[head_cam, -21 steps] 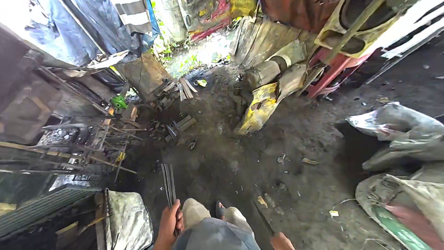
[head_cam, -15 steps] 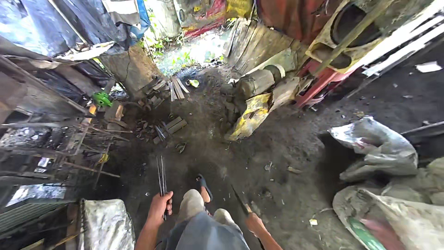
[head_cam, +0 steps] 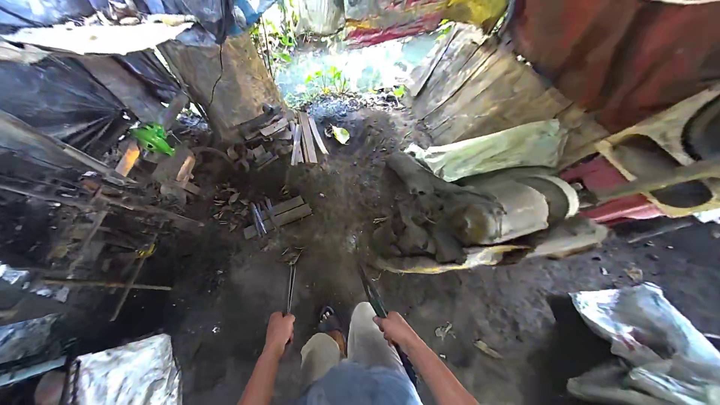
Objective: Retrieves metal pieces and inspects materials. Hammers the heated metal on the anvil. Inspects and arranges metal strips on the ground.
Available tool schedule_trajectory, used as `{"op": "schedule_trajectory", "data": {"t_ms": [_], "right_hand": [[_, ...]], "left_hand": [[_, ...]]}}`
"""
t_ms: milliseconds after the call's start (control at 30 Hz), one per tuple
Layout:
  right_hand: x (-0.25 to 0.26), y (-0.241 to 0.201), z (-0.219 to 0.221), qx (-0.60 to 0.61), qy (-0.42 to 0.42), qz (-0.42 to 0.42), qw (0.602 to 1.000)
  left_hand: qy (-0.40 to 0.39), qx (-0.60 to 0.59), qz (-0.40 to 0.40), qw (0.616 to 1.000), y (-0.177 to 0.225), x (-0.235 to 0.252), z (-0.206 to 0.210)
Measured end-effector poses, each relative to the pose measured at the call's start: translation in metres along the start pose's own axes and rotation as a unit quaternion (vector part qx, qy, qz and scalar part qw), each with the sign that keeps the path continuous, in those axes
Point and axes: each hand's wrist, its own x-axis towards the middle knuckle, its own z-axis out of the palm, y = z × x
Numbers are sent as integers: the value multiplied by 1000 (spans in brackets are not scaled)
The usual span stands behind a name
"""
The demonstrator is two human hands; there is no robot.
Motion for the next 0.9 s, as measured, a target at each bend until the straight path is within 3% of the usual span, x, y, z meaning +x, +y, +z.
{"op": "schedule_trajectory", "data": {"t_ms": [67,167,333,467,700,800,900], "right_hand": [[28,-49,5,67,-3,7,998],[95,-110,30,60,36,-18,997],[252,-192,100,70,64,-52,994],[341,-241,143,133,37,-39,990],[420,-276,160,152,14,-27,988],[434,-290,152,158,2,-38,987],[444,-298,152,150,6,-33,988]], "left_hand": [[2,-1,17,1000,30,38,4],[17,-21,24,999,86,126,17],[58,3,25,998,169,333,44],[62,-1,-2,998,217,484,59],[148,62,34,986,247,685,64],[192,77,38,978,251,739,69],[179,144,0,973,255,767,73]]}}
